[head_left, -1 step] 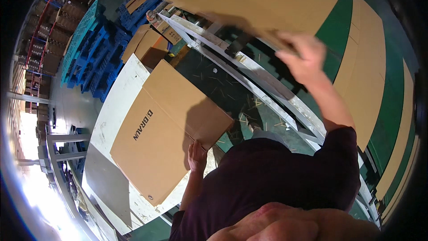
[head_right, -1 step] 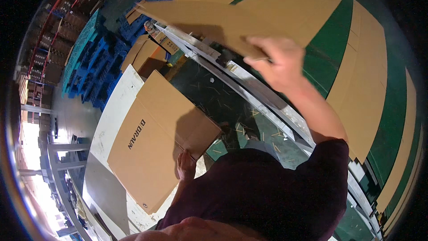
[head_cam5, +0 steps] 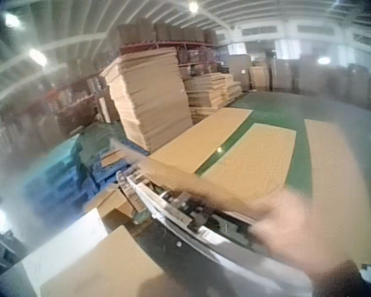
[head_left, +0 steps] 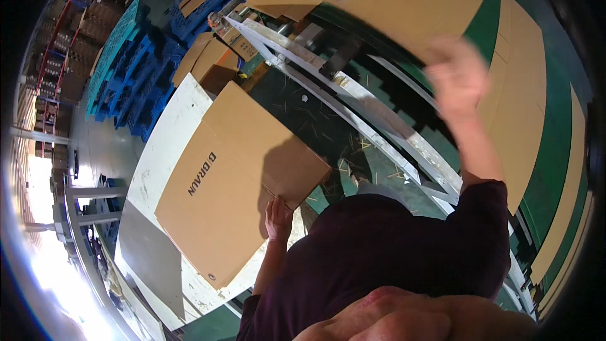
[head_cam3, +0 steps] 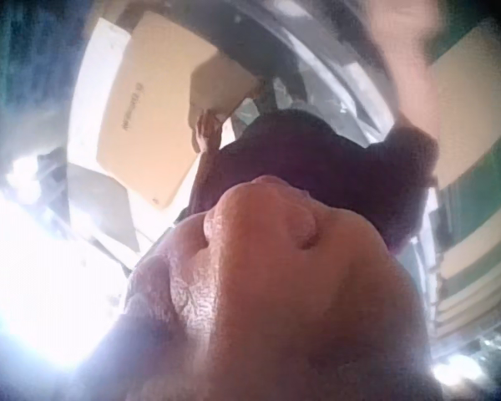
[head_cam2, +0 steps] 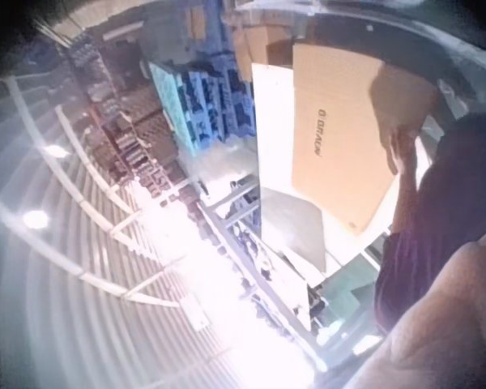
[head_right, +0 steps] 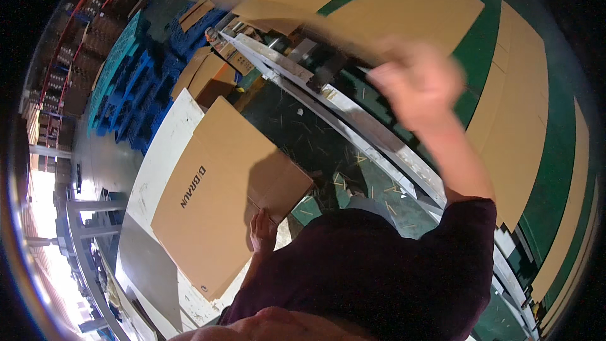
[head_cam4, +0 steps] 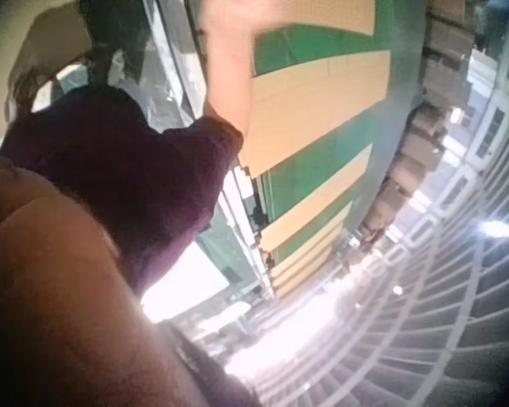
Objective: The person folds flat cardboard boxes on a conveyor belt. They repeatedly pick up the boxes, fold the side flaps inward, and place the folded boxes back onto the belt.
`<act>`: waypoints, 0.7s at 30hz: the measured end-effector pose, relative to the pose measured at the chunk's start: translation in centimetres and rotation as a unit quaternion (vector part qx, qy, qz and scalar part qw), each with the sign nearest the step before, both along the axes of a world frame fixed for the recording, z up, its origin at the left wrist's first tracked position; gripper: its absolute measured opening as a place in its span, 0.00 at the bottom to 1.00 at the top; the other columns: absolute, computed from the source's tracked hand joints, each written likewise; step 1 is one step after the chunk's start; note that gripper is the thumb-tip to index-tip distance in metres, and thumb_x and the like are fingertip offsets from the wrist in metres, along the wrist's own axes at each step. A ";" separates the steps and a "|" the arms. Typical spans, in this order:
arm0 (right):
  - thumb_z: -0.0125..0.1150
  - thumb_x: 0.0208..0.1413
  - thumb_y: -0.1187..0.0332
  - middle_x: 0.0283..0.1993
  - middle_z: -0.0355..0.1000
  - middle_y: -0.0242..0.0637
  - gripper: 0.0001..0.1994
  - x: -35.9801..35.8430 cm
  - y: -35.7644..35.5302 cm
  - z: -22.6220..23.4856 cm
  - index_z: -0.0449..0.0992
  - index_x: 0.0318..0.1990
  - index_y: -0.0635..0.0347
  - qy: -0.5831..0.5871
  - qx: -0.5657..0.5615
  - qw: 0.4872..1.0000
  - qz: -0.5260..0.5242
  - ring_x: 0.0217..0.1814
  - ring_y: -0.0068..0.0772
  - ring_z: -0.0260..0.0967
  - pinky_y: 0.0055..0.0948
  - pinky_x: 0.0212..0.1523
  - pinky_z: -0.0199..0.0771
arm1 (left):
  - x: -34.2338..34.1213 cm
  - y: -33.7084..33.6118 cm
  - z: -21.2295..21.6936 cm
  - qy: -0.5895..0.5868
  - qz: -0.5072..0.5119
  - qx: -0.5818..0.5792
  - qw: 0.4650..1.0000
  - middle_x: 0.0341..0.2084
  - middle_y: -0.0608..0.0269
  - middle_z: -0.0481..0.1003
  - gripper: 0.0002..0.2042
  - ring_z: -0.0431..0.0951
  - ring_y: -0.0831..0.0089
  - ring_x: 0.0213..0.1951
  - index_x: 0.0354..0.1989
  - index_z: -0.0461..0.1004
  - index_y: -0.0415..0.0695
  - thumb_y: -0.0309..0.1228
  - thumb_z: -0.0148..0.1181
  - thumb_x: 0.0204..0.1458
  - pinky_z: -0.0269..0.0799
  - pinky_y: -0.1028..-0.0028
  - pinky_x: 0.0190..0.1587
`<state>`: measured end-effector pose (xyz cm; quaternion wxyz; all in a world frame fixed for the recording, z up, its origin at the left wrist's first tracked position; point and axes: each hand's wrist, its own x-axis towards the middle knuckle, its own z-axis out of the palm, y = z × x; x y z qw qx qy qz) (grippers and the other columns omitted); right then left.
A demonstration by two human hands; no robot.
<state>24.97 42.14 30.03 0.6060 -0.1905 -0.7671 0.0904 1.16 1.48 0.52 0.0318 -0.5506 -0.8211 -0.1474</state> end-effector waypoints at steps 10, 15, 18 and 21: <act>0.70 0.40 0.68 0.46 0.73 0.40 0.23 6.6 14.9 -17.8 0.73 0.45 0.68 0.115 -0.363 0.913 -0.147 0.44 0.35 0.71 0.32 0.45 0.70 | 0.1 -0.2 -0.6 -0.004 0.020 0.017 1.000 0.50 0.49 0.68 0.22 0.66 0.53 0.53 0.45 0.70 0.34 0.29 0.62 0.39 0.62 0.60 0.58; 0.68 0.46 0.62 0.53 0.69 0.31 0.27 4.9 12.0 -36.9 0.68 0.55 0.51 0.329 -0.761 0.560 0.011 0.54 0.37 0.66 0.39 0.51 0.68 | 0.6 0.8 2.3 -0.028 0.002 0.041 0.999 0.50 0.48 0.68 0.21 0.66 0.49 0.52 0.44 0.71 0.33 0.26 0.61 0.39 0.64 0.59 0.55; 0.65 0.47 0.68 0.43 0.74 0.31 0.17 4.8 12.5 -36.0 0.72 0.46 0.54 0.317 -0.763 0.545 0.142 0.42 0.31 0.72 0.30 0.38 0.75 | -0.1 -0.5 -0.6 -0.011 0.004 0.011 1.000 0.51 0.49 0.68 0.22 0.66 0.50 0.53 0.46 0.71 0.34 0.28 0.63 0.39 0.65 0.60 0.55; 0.62 0.48 0.73 0.38 0.74 0.31 0.12 2.7 13.0 -30.8 0.74 0.43 0.56 0.276 -0.741 0.561 0.244 0.35 0.27 0.73 0.22 0.28 0.74 | 0.5 -0.2 -0.3 -0.009 0.031 0.036 0.999 0.51 0.50 0.68 0.23 0.66 0.52 0.53 0.45 0.72 0.37 0.31 0.65 0.38 0.65 0.61 0.55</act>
